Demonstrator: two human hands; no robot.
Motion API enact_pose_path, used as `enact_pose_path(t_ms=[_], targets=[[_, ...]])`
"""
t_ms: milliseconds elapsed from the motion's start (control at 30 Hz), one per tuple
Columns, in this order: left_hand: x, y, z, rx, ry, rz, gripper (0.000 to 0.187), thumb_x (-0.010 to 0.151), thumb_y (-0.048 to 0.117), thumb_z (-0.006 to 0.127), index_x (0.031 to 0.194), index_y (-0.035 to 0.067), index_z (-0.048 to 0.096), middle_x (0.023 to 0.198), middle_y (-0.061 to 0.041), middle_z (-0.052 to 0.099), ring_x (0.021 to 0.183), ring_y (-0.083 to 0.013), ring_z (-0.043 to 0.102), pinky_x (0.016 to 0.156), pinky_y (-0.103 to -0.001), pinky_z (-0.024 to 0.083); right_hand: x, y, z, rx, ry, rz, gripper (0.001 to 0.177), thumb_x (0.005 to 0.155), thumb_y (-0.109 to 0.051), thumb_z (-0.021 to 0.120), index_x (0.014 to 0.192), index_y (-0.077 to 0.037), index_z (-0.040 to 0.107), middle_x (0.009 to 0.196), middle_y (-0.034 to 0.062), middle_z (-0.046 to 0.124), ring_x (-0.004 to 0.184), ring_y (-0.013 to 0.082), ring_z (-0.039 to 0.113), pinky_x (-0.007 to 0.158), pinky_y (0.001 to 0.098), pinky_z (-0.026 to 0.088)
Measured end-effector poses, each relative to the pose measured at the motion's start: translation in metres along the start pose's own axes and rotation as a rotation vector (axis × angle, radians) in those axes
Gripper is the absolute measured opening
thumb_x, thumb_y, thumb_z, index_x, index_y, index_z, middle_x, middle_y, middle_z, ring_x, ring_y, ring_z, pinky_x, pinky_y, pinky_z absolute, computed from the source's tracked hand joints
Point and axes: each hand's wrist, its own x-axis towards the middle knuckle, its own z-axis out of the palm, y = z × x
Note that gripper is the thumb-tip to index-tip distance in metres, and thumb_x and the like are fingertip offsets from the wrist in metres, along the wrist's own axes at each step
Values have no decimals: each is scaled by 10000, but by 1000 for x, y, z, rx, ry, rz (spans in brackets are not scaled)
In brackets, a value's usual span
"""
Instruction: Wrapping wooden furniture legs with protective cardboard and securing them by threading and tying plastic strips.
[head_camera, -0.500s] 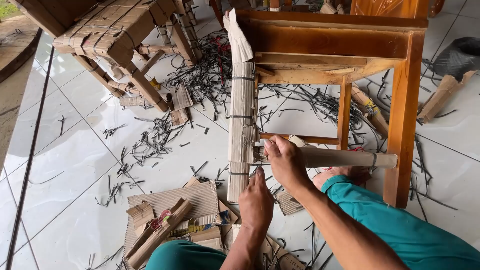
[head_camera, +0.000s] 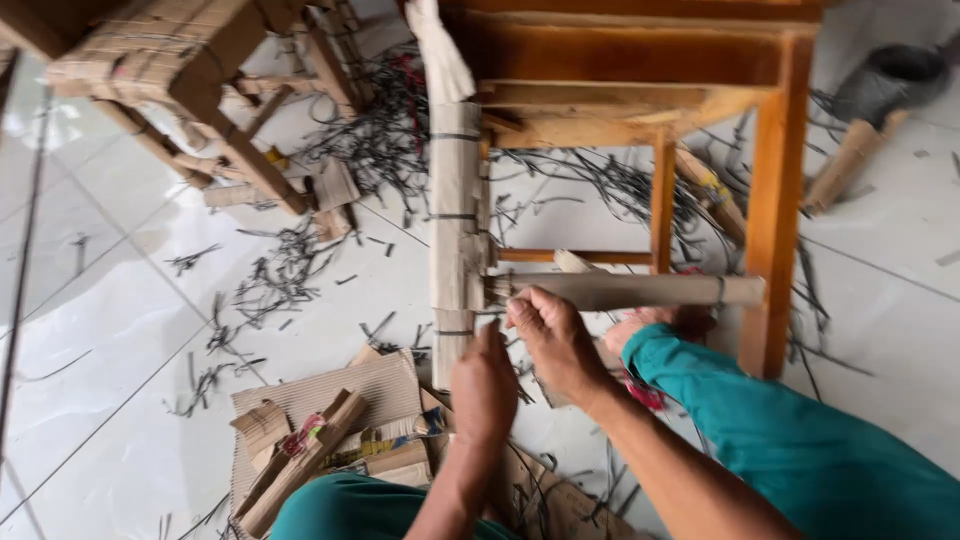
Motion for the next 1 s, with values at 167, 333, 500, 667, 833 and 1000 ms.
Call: enact_pose_path(t_ms=[167, 333, 500, 667, 833, 1000], targets=[[-1, -2, -23, -274, -110, -196, 291, 971, 175, 591, 1257, 173, 646, 930, -127, 794, 880, -436, 740, 766, -572, 570, -54, 66, -1, 11, 48, 70, 168, 985, -135, 580, 918, -71, 721, 750, 98, 686, 710, 176, 609, 676, 323, 519], [7, -5, -29, -216, -155, -195, 284, 989, 246, 606, 1256, 179, 675, 954, -105, 806, 912, -391, 762, 823, -523, 585, -99, 116, -18, -30, -111, 324, 228, 963, -182, 542, 814, -55, 658, 544, 49, 545, 471, 135, 554, 489, 279, 465], [17, 3, -47, -213, -367, -286, 483, 924, 383, 691, 1348, 158, 648, 1018, -75, 808, 1068, -386, 719, 967, -554, 522, -113, 176, -42, -353, -215, 482, 194, 954, -246, 603, 930, -99, 728, 609, 68, 669, 566, 192, 692, 602, 325, 531], [27, -2, -44, -175, -341, -334, 452, 930, 421, 676, 1325, 201, 656, 915, -54, 808, 1039, -356, 727, 946, -529, 532, -116, 174, -50, -408, -270, 488, 207, 974, -255, 593, 976, -97, 728, 660, 79, 699, 647, 233, 713, 674, 360, 554], [35, 24, -72, -241, -387, -459, 426, 924, 382, 671, 1298, 179, 678, 802, -58, 797, 854, -319, 766, 870, -461, 566, -103, 252, -89, -559, -109, 435, 261, 933, -107, 532, 1045, -107, 768, 1039, 173, 780, 1071, 378, 723, 938, 466, 570], [40, 33, -76, -372, -353, -550, 399, 938, 282, 660, 1300, 118, 683, 757, -83, 788, 483, -194, 706, 592, -313, 572, -132, 325, -142, -1053, -173, 446, 305, 876, -90, 619, 1174, -158, 622, 1211, 108, 673, 1150, 334, 678, 904, 477, 593]])
